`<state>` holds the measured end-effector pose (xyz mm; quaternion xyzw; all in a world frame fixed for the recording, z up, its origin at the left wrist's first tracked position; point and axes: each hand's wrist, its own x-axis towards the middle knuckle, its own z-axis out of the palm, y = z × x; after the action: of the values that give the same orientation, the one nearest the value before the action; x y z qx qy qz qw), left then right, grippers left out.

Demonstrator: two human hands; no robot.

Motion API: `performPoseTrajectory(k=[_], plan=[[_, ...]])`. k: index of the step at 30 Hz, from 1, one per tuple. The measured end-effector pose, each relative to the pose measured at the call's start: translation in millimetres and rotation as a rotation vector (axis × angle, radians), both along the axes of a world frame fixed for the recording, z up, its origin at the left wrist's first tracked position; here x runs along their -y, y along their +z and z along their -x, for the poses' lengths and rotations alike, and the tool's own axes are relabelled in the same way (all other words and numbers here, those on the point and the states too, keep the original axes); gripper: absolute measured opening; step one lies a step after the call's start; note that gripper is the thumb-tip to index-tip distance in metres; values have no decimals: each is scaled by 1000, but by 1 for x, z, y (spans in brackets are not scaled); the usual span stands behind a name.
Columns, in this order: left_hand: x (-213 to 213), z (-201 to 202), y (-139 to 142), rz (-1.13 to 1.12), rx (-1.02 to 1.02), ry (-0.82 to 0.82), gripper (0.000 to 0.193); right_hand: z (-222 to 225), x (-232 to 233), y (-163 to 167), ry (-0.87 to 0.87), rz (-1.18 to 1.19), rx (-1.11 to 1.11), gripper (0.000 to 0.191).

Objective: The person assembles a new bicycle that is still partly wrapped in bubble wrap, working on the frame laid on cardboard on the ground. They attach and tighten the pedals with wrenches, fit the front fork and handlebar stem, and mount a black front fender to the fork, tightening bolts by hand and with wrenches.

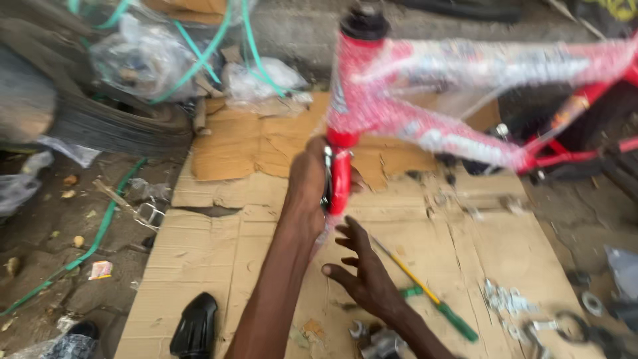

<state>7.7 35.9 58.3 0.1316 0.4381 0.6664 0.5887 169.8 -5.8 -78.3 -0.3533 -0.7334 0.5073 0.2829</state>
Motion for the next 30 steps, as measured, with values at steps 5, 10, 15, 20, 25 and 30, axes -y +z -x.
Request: performPoseTrajectory(k=[5,10,15,20,25,30], plan=[[0,19,8,107,-9,-334,61,41,-23,27,23,-75,-227,97],[12,5,-6,-177,-261,19,42,39,-25,37,98,139,-146,76],[10,3,-36,-273,-349,26,40,-32,9,-2,108,125,100,49],[5,13,-51,-415,-672,169,44,-119,6,-35,-87,-84,294,23],[9,9,-47,-300,-688,237,49,-157,8,-32,-304,-78,474,18],[18,3,-53,-339,-729,408,60,-153,31,-28,-188,-106,644,14]])
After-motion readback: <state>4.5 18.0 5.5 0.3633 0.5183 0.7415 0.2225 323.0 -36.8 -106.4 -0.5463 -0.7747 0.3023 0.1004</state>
